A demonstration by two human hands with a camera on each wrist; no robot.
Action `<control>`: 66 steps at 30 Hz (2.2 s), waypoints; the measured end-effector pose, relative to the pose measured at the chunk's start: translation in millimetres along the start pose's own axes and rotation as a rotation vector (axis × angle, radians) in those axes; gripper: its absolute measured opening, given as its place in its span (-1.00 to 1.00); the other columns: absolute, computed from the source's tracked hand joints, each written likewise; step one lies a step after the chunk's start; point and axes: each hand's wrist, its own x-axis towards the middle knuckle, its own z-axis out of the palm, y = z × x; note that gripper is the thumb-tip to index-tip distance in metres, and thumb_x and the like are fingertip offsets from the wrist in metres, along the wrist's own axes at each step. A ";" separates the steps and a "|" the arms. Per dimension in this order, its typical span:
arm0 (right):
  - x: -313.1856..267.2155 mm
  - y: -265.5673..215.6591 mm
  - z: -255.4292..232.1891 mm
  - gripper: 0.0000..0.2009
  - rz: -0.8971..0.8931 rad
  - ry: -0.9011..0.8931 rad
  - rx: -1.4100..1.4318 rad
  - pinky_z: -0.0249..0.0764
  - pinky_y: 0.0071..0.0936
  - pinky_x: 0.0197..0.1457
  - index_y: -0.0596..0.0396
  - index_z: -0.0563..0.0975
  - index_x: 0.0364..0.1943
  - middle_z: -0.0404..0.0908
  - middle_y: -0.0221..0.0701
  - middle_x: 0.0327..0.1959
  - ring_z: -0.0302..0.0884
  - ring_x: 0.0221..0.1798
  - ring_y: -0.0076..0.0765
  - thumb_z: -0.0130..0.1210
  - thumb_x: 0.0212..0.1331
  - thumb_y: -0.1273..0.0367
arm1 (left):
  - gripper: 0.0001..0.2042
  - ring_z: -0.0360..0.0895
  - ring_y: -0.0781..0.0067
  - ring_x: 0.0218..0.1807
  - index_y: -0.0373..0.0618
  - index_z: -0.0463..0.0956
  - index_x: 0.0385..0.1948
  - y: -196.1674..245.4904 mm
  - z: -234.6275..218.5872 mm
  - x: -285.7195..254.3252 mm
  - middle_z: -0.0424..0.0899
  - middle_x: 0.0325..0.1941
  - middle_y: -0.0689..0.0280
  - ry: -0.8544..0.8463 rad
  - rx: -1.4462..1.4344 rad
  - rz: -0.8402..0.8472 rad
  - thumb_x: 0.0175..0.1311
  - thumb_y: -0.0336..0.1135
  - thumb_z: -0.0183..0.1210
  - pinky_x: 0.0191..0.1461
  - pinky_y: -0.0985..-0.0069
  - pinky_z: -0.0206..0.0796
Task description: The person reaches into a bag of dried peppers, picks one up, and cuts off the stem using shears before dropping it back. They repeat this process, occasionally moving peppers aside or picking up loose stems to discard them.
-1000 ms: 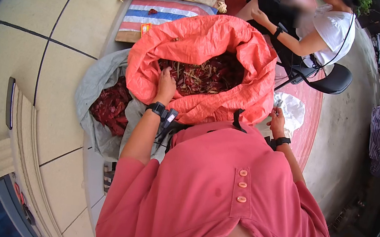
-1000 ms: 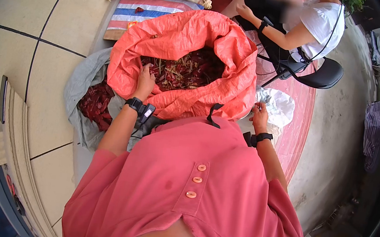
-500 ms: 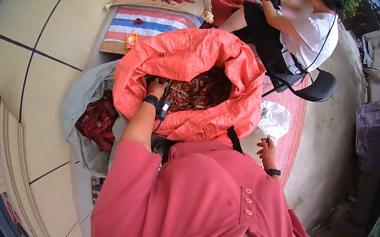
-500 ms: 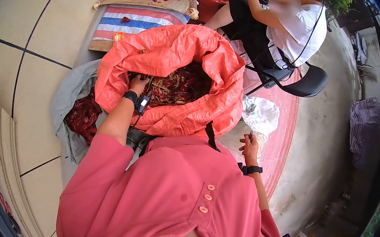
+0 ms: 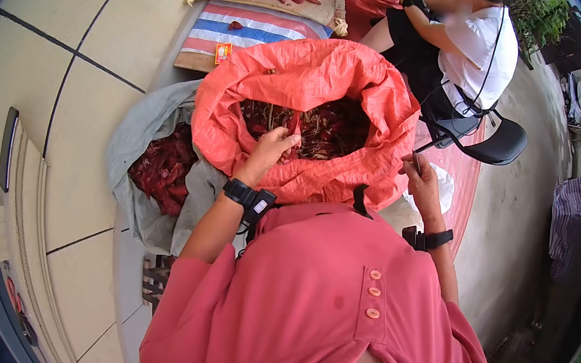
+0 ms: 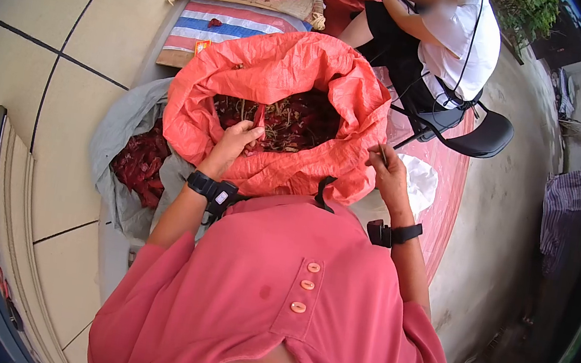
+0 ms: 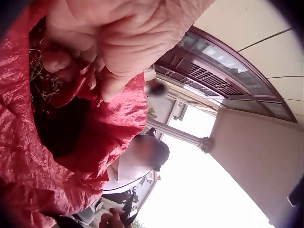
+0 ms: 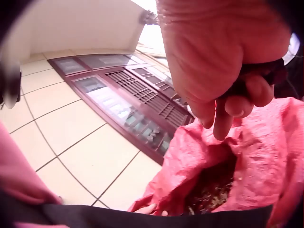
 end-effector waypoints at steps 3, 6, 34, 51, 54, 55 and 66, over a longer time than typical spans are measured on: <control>14.2 -55.5 31.2 -0.89 -0.040 -0.239 -0.022 0.38 -0.65 -0.20 0.16 0.51 -0.19 0.48 -0.58 -0.38 0.42 -0.31 -0.66 0.06 0.28 0.42 | -0.77 0.38 0.68 -0.36 -0.03 0.53 -0.18 12.5 6.2 -13.1 0.55 -0.39 0.49 -0.070 -0.374 -0.172 0.35 -0.09 0.11 -0.38 0.63 0.22; 30.2 -71.7 58.0 -0.87 -0.100 -0.430 -0.072 0.40 -0.62 -0.12 0.15 0.52 -0.15 0.48 -0.58 -0.35 0.41 -0.26 -0.64 0.08 0.24 0.48 | -0.81 0.40 0.66 -0.37 0.05 0.53 -0.19 44.0 29.7 -31.4 0.58 -0.34 0.49 -0.075 -0.736 -0.237 0.36 -0.10 0.09 -0.40 0.62 0.22; 37.4 -98.1 55.7 -0.79 0.065 -0.865 0.441 0.00 -0.74 -0.71 -0.01 0.52 -0.19 0.39 -0.66 -0.62 0.15 -0.72 -0.77 0.27 0.13 0.34 | -0.66 0.50 0.58 -0.03 -0.21 0.35 0.03 110.0 121.6 -99.9 0.53 -0.04 0.28 0.098 -0.352 0.543 0.22 -0.57 0.12 0.00 0.64 0.41; 26.0 -114.6 69.5 -0.83 -0.300 -0.712 0.251 0.23 -0.76 -0.45 0.06 0.51 -0.27 0.41 -0.65 -0.44 0.26 -0.46 -0.78 0.28 0.10 0.45 | -0.83 0.44 0.65 -0.16 -0.16 0.52 -0.15 104.8 133.3 -93.8 0.42 -0.19 0.45 0.299 -0.225 0.598 0.26 -0.42 0.21 -0.09 0.66 0.39; 32.8 -101.9 69.0 -0.84 -0.296 -0.699 0.266 0.25 -0.76 -0.42 0.07 0.52 -0.25 0.47 -0.64 -0.38 0.29 -0.43 -0.77 0.26 0.12 0.45 | -0.85 0.44 0.65 -0.26 -0.18 0.54 -0.21 103.0 128.6 -94.0 0.44 -0.23 0.43 0.367 -0.158 0.628 0.23 -0.42 0.23 -0.23 0.65 0.37; 36.1 -96.6 67.5 -0.84 -0.300 -0.685 0.279 0.26 -0.76 -0.41 0.08 0.52 -0.25 0.48 -0.64 -0.36 0.30 -0.42 -0.77 0.25 0.13 0.45 | -0.86 0.43 0.65 -0.29 -0.19 0.54 -0.23 98.8 123.0 -93.1 0.45 -0.25 0.41 0.403 -0.091 0.645 0.21 -0.42 0.25 -0.27 0.64 0.35; 34.8 -54.3 2.3 -0.93 -0.076 -0.356 0.229 -0.04 -0.75 -0.65 0.05 0.52 -0.30 0.29 -0.69 -0.68 0.06 -0.71 -0.80 0.13 0.26 0.38 | -0.77 0.43 0.65 -0.49 -0.24 0.53 -0.15 36.1 -50.0 -171.4 0.59 -0.44 0.36 1.259 0.298 0.429 0.22 -0.35 0.23 -0.46 0.62 0.27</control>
